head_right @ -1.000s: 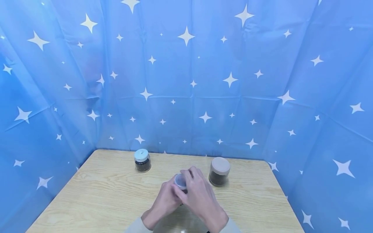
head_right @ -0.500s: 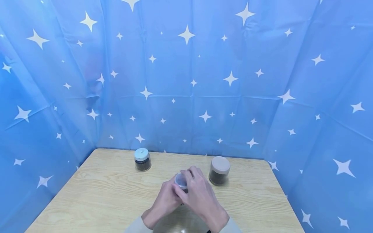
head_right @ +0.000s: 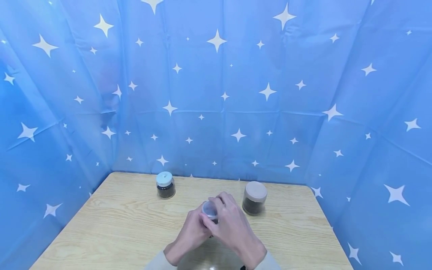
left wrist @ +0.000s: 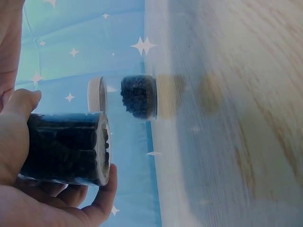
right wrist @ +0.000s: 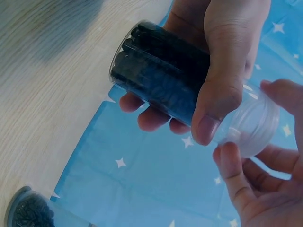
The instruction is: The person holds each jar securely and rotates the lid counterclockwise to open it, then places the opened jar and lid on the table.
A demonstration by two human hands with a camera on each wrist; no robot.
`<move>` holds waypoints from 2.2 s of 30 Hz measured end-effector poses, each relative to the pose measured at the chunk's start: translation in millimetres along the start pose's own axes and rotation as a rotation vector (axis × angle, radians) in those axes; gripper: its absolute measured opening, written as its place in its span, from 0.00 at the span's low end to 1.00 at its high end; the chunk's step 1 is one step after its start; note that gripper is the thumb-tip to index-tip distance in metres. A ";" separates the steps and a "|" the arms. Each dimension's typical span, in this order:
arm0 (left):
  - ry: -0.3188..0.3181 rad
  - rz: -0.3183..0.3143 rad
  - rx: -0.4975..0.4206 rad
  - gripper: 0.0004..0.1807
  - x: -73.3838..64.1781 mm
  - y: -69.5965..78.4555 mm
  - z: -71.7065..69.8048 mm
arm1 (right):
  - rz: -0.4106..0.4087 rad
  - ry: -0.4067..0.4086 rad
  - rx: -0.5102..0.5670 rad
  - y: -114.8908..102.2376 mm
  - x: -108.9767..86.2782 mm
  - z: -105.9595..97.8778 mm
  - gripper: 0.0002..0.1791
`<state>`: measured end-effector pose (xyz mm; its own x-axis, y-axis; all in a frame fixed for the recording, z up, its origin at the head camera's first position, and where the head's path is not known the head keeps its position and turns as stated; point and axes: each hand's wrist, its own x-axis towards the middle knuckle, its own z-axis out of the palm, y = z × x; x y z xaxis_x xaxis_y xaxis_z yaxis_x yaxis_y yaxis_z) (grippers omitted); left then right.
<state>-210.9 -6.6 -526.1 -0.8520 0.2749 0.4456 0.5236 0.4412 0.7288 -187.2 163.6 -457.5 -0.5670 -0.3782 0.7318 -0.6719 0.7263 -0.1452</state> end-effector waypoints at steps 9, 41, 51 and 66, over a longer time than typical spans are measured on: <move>-0.027 0.006 0.000 0.26 0.2 -0.8 -0.6 | 0.041 -0.073 0.094 2.0 0.9 -3.8 0.26; -0.047 0.013 -0.083 0.23 -0.4 -4.2 -6.6 | -0.060 -0.230 0.249 9.9 6.8 -9.9 0.27; -0.067 -0.011 -0.116 0.21 -0.5 -2.7 -5.7 | -0.061 -0.262 0.252 10.9 5.9 -11.8 0.28; -0.046 -0.017 -0.098 0.25 -4.5 -2.0 -5.8 | -0.058 -0.234 0.156 9.9 2.1 -12.6 0.29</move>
<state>-208.1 -13.7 -526.5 -0.8585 0.3083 0.4099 0.5042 0.3612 0.7844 -189.1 177.2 -449.0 -0.6079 -0.5518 0.5709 -0.7613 0.6094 -0.2216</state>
